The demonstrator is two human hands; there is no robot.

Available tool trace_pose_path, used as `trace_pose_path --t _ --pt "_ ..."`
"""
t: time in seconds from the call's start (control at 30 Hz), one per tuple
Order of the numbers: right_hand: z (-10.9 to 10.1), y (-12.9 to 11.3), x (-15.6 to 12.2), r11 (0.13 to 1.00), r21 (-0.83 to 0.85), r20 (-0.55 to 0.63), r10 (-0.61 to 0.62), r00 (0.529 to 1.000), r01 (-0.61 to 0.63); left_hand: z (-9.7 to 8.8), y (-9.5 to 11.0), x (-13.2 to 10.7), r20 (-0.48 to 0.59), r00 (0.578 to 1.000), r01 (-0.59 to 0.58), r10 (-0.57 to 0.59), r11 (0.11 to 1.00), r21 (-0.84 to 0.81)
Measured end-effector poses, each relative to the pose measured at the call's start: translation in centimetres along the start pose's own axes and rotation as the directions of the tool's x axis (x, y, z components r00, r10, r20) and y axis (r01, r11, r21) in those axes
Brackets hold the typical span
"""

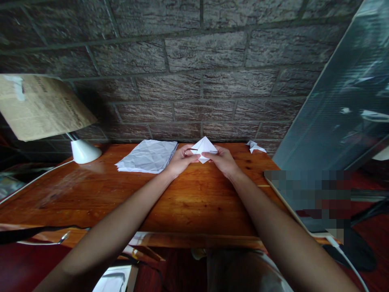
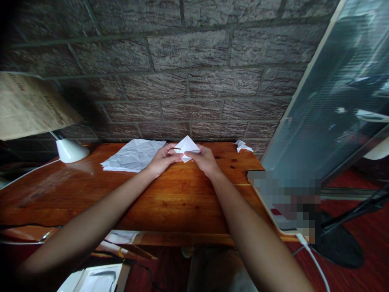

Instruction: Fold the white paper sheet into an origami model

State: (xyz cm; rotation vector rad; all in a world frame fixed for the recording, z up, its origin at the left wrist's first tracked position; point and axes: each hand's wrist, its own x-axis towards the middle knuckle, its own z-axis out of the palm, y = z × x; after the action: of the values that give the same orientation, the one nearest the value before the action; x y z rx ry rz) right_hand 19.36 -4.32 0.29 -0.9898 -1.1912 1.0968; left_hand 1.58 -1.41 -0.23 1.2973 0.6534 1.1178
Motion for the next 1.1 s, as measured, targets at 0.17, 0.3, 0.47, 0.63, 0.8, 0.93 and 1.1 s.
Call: trace_pose_path --t 0.17,0.3,0.47,0.63,0.8,0.93,1.1 --pt "-0.39 -0.15 0.14 0.999 0.043 -0.031 0.031 0.999 -0.029 -0.26 -0.17 0.16 0.019 1.000 -0.002 0.003 0.999 -0.033" --pt "-0.49 -0.34 0.09 0.999 0.024 -0.028 0.027 0.999 -0.026 -0.37 -0.14 0.31 -0.011 1.000 -0.005 0.004 0.999 -0.043" --pt "-0.40 -0.34 -0.15 1.000 -0.020 -0.009 0.017 1.000 -0.017 -0.15 -0.19 0.19 -0.041 0.999 -0.025 0.025 1.000 0.013" --pt "-0.15 -0.32 -0.33 0.999 -0.039 0.027 0.029 0.999 -0.028 0.10 -0.16 0.06 -0.072 0.997 -0.034 0.038 0.998 0.050" --pt "-0.10 -0.55 -0.36 0.998 -0.046 0.003 0.036 0.999 -0.036 0.01 0.07 0.05 -0.070 0.997 -0.027 0.027 1.000 0.008" --pt "-0.23 -0.54 -0.43 0.999 -0.051 0.043 0.022 0.999 -0.020 -0.06 0.10 -0.06 -0.014 1.000 0.022 -0.023 0.999 -0.031" --pt "-0.29 -0.44 -0.48 0.997 -0.076 0.061 0.007 0.998 -0.002 0.01 0.15 -0.16 0.043 0.998 0.042 -0.040 0.999 -0.027"
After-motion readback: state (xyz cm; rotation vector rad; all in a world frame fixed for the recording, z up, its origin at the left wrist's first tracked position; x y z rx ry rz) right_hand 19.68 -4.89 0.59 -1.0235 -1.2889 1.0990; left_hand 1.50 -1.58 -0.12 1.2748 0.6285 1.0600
